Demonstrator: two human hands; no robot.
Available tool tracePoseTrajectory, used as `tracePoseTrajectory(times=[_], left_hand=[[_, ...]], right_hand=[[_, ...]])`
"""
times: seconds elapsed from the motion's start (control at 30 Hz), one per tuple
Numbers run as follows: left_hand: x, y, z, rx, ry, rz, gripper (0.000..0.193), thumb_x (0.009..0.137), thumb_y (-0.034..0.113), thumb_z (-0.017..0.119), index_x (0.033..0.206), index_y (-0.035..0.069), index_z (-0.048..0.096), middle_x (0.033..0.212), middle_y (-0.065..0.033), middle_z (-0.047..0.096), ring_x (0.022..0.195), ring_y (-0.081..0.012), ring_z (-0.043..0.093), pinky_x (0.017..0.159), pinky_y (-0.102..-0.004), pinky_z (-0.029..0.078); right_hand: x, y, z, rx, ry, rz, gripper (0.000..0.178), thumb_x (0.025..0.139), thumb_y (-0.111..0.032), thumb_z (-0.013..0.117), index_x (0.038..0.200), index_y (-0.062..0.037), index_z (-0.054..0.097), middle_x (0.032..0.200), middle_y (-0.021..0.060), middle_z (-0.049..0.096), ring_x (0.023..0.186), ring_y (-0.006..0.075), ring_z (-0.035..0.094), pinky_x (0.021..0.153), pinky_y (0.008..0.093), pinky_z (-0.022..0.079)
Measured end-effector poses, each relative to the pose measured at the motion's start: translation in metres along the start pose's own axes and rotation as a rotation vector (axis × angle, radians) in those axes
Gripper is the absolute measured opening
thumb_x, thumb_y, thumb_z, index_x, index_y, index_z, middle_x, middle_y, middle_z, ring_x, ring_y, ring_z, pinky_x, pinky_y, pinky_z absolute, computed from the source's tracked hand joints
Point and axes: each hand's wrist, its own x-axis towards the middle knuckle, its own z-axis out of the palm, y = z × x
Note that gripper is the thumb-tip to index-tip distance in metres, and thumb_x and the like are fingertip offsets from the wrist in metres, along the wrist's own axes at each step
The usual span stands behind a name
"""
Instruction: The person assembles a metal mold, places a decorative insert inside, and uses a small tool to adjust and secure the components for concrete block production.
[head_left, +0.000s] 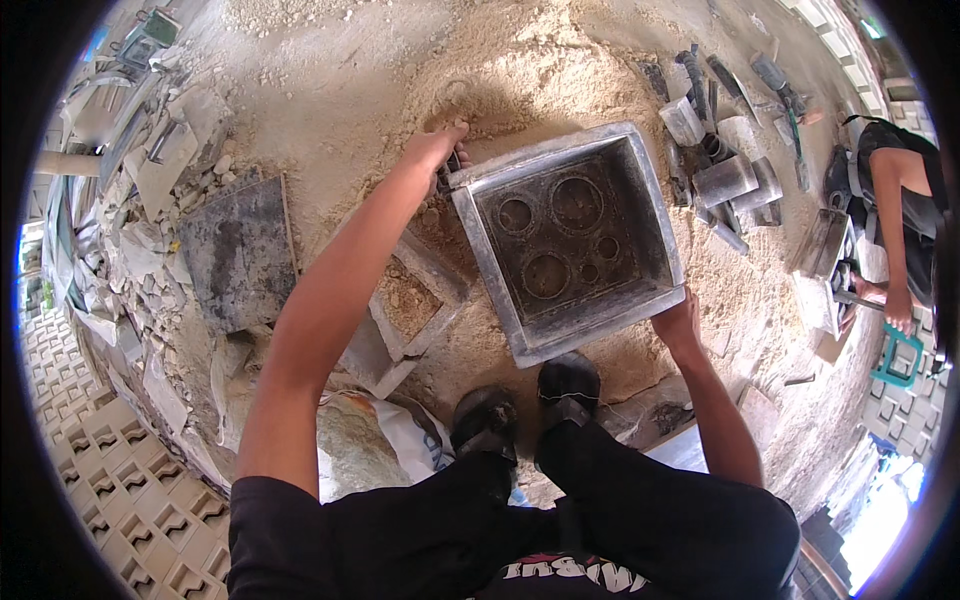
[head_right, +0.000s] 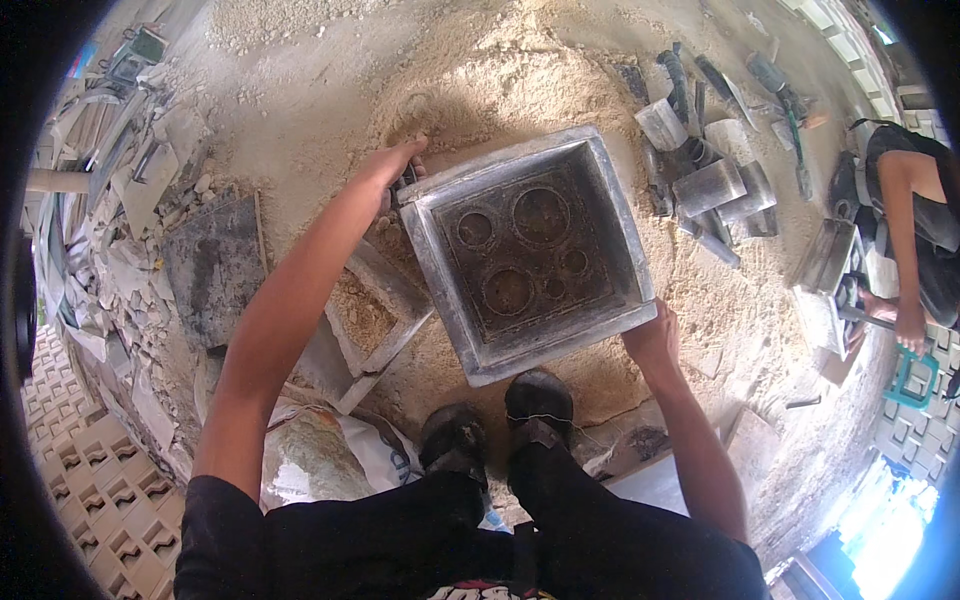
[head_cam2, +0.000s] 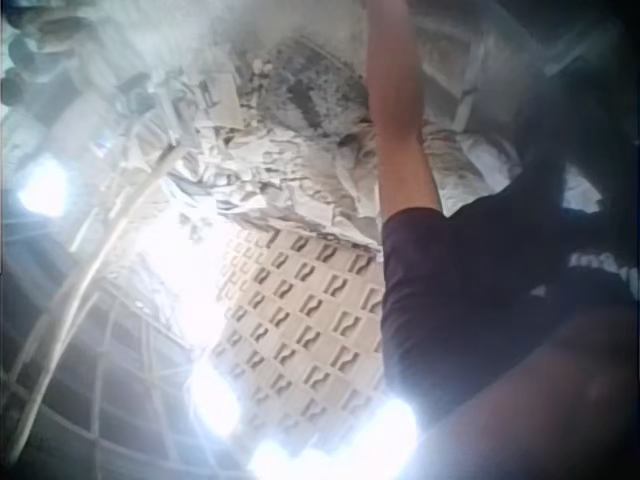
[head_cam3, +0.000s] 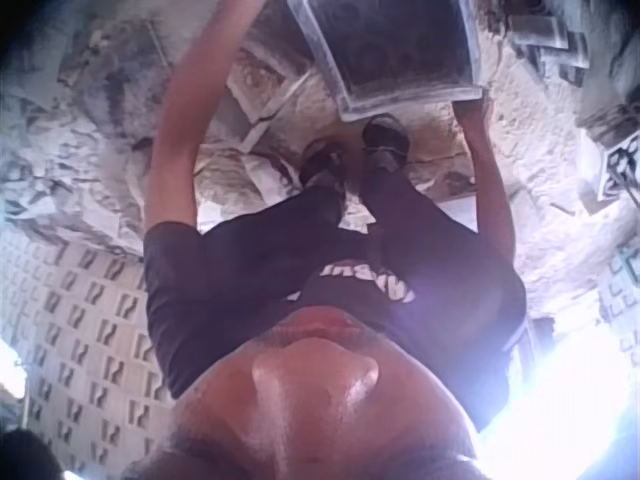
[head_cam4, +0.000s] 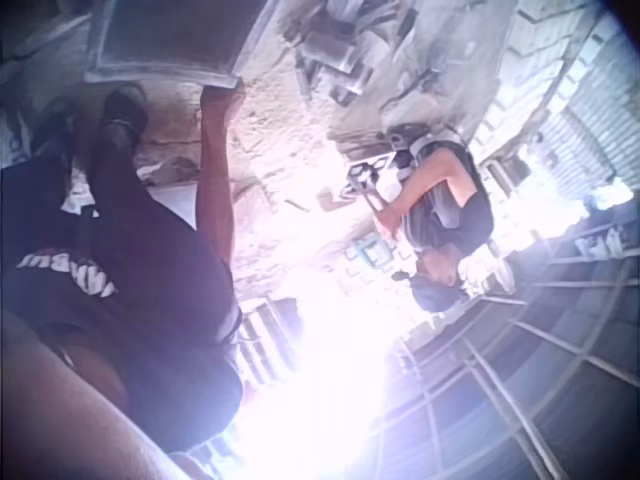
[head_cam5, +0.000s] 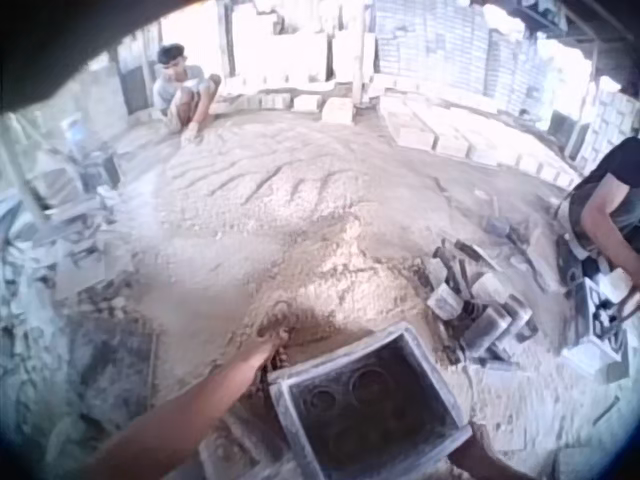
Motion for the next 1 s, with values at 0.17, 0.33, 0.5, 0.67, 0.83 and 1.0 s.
tracePoseTrajectory(times=[0.17, 0.33, 0.5, 0.67, 0.83, 1.0], left_hand=[[0.007, -0.001, 0.007, -0.212, 0.034, -0.048, 0.038, 0.091, 0.04, 0.062, 0.079, 0.005, 0.05, 0.064, -0.0055, 0.051, 0.05, -0.016, 0.052, 0.047, -0.0292, 0.049], [0.011, 0.0, 0.0, -0.201, -0.045, -0.086, 0.043, 0.086, 0.046, 0.064, 0.078, 0.009, 0.044, 0.062, -0.0028, 0.047, 0.048, -0.0135, 0.047, 0.044, -0.0267, 0.045], [0.022, 0.0, 0.001, -0.197, -0.089, -0.018, 0.041, 0.085, 0.044, 0.065, 0.079, 0.008, 0.048, 0.062, -0.0029, 0.047, 0.049, -0.0137, 0.048, 0.045, -0.0267, 0.045], [0.023, -0.002, -0.007, 0.242, 0.102, 0.128, 0.049, 0.082, 0.036, 0.07, 0.107, -0.004, 0.059, 0.068, -0.0062, 0.054, 0.052, -0.0157, 0.05, 0.056, -0.0323, 0.046], [0.002, 0.007, 0.018, -0.022, 0.097, 0.003, 0.022, 0.079, 0.022, 0.068, 0.088, 0.005, 0.058, 0.064, -0.0019, 0.047, 0.05, -0.0115, 0.047, 0.046, -0.0253, 0.04], [0.04, -0.004, -0.014, -0.217, -0.21, 0.021, 0.016, 0.077, 0.015, 0.065, 0.074, 0.011, 0.05, 0.059, 0.0007, 0.043, 0.048, -0.0111, 0.044, 0.042, -0.0245, 0.038]], right_hand=[[0.003, 0.01, 0.003, 0.049, -0.007, 0.009, 0.021, 0.08, -0.019, 0.065, 0.092, -0.0013, 0.067, 0.082, 0.0212, 0.067, 0.08, 0.0378, 0.067, 0.067, 0.0417, 0.053], [0.01, 0.028, 0.009, 0.118, -0.13, -0.235, 0.017, 0.08, -0.013, 0.064, 0.093, -0.0018, 0.067, 0.083, 0.0196, 0.068, 0.082, 0.0363, 0.067, 0.067, 0.0404, 0.053], [0.009, 0.028, 0.011, 0.337, -0.187, -0.138, 0.02, 0.081, -0.009, 0.063, 0.1, -0.003, 0.066, 0.09, 0.0185, 0.068, 0.089, 0.0364, 0.066, 0.072, 0.0404, 0.053], [-0.005, -0.014, 0.007, 0.127, 0.121, -0.102, 0.019, 0.081, -0.012, 0.065, 0.098, -0.0037, 0.067, 0.09, 0.0209, 0.068, 0.089, 0.0349, 0.067, 0.071, 0.0406, 0.054], [0.006, 0.009, 0.008, 0.116, -0.106, -0.06, 0.015, 0.082, -0.01, 0.062, 0.092, -0.0025, 0.068, 0.084, 0.0177, 0.069, 0.081, 0.0338, 0.068, 0.067, 0.0399, 0.054], [0.019, 0.017, 0.002, 0.108, -0.176, -0.404, 0.015, 0.081, -0.006, 0.059, 0.093, -0.005, 0.067, 0.082, 0.0194, 0.068, 0.079, 0.035, 0.067, 0.066, 0.0394, 0.054]])
